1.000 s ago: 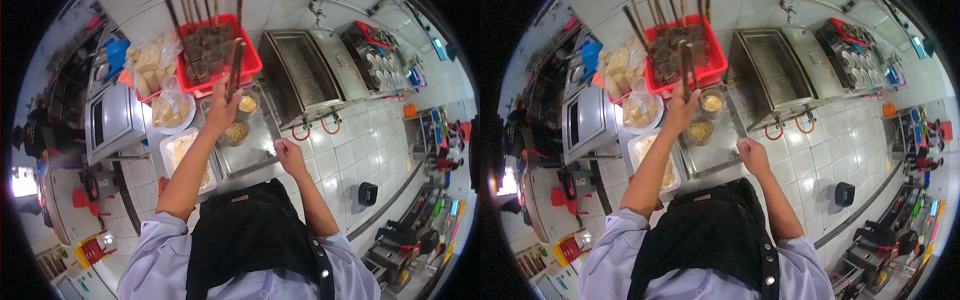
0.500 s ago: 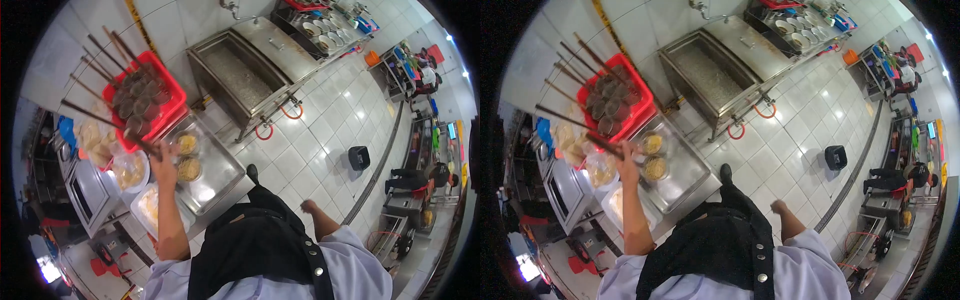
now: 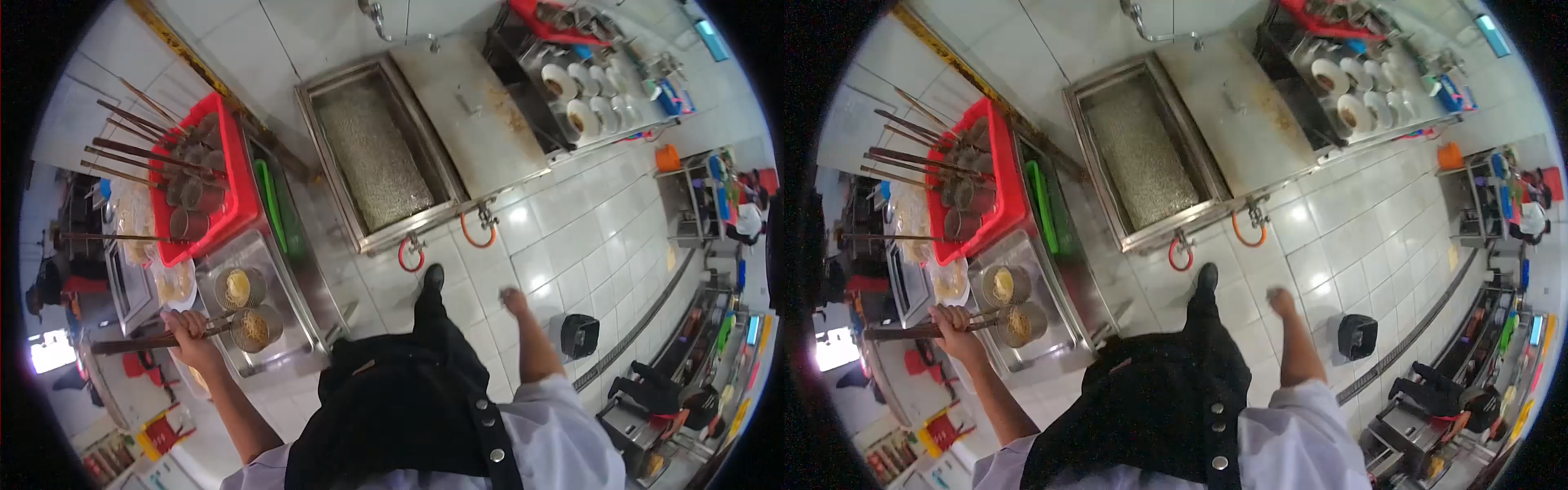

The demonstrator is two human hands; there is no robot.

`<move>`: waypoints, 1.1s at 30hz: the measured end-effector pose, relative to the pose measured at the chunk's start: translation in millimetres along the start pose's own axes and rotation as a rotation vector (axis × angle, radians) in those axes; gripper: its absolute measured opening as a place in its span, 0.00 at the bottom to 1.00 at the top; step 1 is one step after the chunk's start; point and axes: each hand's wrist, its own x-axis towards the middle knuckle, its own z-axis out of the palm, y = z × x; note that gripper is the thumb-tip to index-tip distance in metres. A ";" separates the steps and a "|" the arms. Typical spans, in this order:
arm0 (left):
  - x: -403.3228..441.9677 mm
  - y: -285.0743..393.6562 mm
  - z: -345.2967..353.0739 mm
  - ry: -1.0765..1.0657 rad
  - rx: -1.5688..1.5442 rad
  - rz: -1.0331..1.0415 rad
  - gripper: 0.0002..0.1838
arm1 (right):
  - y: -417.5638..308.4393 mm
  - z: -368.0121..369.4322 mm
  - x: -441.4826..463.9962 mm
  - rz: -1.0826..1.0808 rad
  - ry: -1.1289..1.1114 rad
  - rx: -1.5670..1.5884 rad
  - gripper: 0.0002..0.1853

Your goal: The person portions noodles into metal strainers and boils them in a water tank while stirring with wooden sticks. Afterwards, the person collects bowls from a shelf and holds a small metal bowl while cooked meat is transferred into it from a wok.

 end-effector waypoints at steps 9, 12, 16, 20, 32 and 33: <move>-78.2 54.7 102.0 0.218 0.011 0.037 0.26 | -146.5 163.4 104.1 0.364 -0.801 0.720 0.18; -101.7 60.0 170.5 0.684 0.004 -0.018 0.26 | -154.2 246.2 131.2 0.636 -0.663 1.252 0.19; -142.1 48.6 149.9 0.334 0.128 -0.073 0.27 | -164.5 308.8 165.2 0.674 -0.380 1.425 0.20; -158.6 43.1 170.0 0.422 0.216 -0.164 0.27 | -189.5 286.1 151.9 0.637 -0.398 1.510 0.22; -140.5 52.2 198.1 0.328 0.140 -0.090 0.27 | -143.5 209.5 122.6 0.510 -0.690 0.802 0.18; -134.7 53.9 206.6 0.356 0.120 -0.075 0.27 | -137.1 170.4 112.6 0.502 -0.759 0.767 0.18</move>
